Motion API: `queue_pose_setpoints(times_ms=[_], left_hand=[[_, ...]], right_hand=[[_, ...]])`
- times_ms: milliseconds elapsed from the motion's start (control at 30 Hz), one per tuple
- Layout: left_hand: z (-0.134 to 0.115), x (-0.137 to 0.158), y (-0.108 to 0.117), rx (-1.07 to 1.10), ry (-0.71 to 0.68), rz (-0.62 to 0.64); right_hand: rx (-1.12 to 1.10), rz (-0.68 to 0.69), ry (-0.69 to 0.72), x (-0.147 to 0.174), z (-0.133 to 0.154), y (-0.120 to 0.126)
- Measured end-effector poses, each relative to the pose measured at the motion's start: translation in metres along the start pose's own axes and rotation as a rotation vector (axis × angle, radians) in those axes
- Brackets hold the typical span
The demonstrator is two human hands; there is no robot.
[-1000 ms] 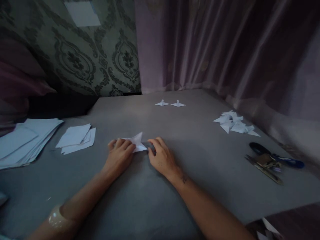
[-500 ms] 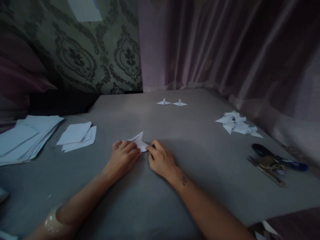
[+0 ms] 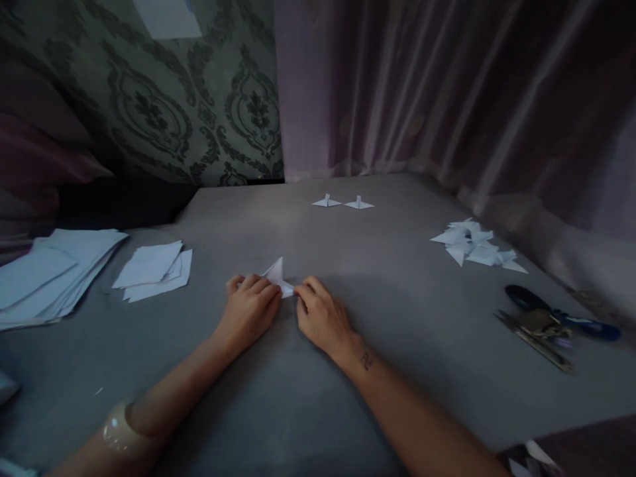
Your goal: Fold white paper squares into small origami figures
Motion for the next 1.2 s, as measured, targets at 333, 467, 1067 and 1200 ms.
queue_pose_setpoints(times_ms=[333,467,1067,1200], left_hand=[[0.004,0.001,-0.001,0.041,0.018,-0.011],[0.018,0.010,0.000,0.030,0.079,-0.084],[0.031,0.016,-0.007,0.308,0.421,0.026],[0.018,0.018,-0.006,0.361,0.160,0.057]], right_hand=[[0.121,0.132,0.110,0.005,0.008,0.002],[0.117,0.146,0.107,0.005,0.008,0.002],[0.209,0.208,0.116,0.004,0.018,0.003],[0.143,0.208,0.116,0.004,0.015,0.006]])
Point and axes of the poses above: each hand's wrist, its own x-axis away from the middle knuckle, its own y-axis out of the back of the hand, z = x × y, the point moved 1 cm from there along -x, towards the middle knuckle, and after that the axes turned 12 degrees about -x, right-handed, at the moved point
